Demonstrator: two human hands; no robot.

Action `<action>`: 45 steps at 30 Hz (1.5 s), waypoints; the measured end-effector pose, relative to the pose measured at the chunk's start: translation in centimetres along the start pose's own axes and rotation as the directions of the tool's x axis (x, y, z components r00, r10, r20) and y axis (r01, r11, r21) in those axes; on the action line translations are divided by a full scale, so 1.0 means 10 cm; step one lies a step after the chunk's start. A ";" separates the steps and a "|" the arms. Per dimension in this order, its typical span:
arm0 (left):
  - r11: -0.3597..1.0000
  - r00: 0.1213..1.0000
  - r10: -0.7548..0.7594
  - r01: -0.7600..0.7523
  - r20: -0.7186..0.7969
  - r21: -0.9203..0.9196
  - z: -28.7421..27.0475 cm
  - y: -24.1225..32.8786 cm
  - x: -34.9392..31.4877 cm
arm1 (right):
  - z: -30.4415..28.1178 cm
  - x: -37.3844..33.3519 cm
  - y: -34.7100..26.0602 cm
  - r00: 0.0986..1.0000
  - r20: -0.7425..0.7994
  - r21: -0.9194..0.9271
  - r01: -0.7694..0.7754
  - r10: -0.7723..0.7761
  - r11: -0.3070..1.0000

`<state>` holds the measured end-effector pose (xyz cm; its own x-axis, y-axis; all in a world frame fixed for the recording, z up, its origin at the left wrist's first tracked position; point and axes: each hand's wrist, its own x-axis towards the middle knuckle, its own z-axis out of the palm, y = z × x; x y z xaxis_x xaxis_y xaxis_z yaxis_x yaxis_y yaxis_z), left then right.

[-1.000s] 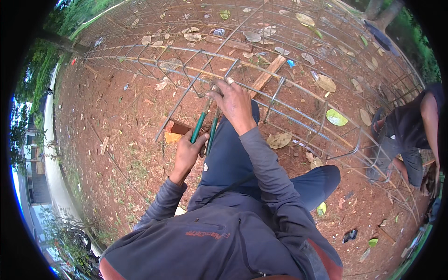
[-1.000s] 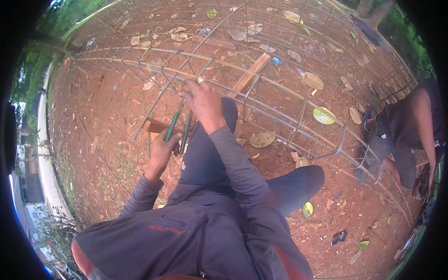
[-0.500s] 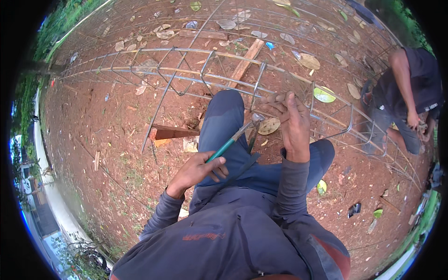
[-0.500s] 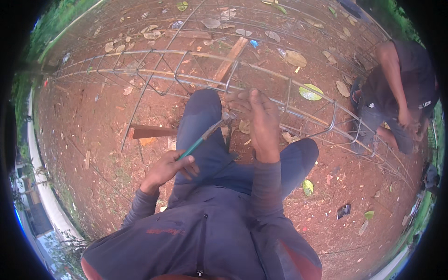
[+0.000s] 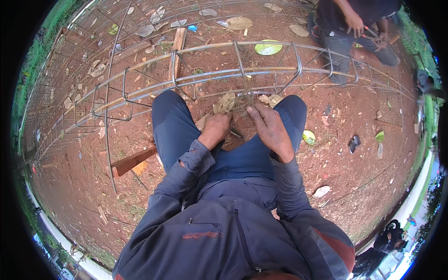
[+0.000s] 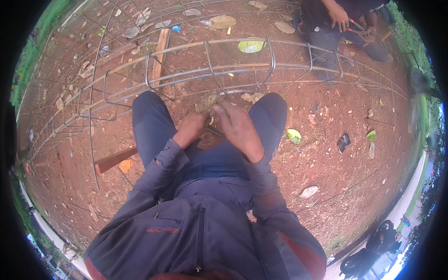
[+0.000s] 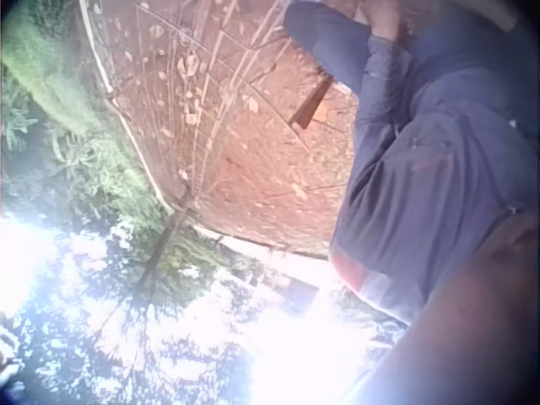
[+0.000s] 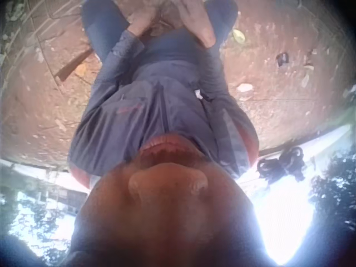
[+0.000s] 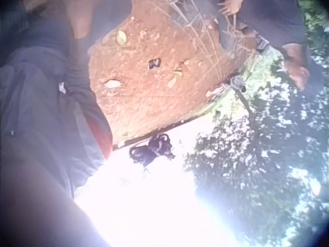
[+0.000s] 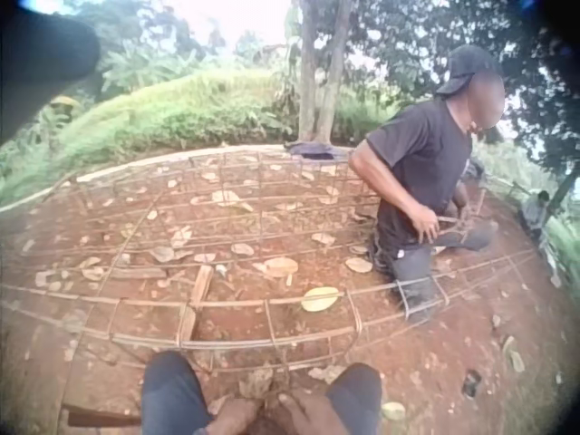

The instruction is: The person sits on the ground and uses pliers to twist wire ties around intersecting metal bars of a long frame. They repeatedly position the wire, clamp it with pliers, and twist it to secure the joints.

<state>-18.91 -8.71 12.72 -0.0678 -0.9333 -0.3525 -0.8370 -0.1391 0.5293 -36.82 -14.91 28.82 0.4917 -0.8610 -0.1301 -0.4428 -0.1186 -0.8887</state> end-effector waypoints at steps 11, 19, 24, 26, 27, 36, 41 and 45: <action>0.859 0.909 0.106 -0.288 -0.403 -0.423 -1.32 0.45 -0.66 | 0.36 0.11 0.01 0.971 0.233 0.034 0.051 -0.058 0.998; 0.972 0.972 0.229 -0.225 0.055 -0.066 -1.59 0.17 -1.09 | 0.29 0.35 -0.03 0.797 0.569 -0.368 0.465 -0.201 0.805; 0.973 0.970 0.035 -0.087 -0.239 -0.212 -1.20 0.11 -1.14 | 0.43 0.61 -0.29 0.657 0.658 -0.466 0.739 -0.368 0.486; 0.828 0.950 -0.205 0.041 -0.234 -0.560 -1.06 0.12 -1.11 | 0.45 0.75 -0.52 0.554 0.565 -0.464 0.826 -0.612 0.320; 0.692 0.937 -0.305 0.095 -0.171 -0.716 -1.01 0.10 -1.10 | 0.43 0.82 -0.60 0.590 0.508 -0.453 0.802 -0.627 0.388; 0.238 0.840 -0.502 -0.096 -0.207 -0.967 -0.98 -0.05 -0.65 | 0.49 1.28 -0.69 0.936 0.124 -0.256 0.351 -0.329 0.901; 0.407 0.795 -0.508 -0.116 -0.331 -0.906 -1.16 -0.13 -0.54 | 0.87 1.53 -0.57 0.946 0.190 -0.112 0.287 -0.263 0.951; 0.352 0.789 -0.532 -0.126 -0.309 -0.927 -1.24 -0.12 -0.53 | 1.08 1.65 -0.49 0.958 0.103 0.117 0.254 -0.266 0.960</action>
<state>-10.81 -7.71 23.45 0.5591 -0.7644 -0.3212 0.2173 -0.2388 0.9465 -18.42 -23.18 26.26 0.6667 -0.7423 0.0666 -0.2121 -0.2747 -0.9378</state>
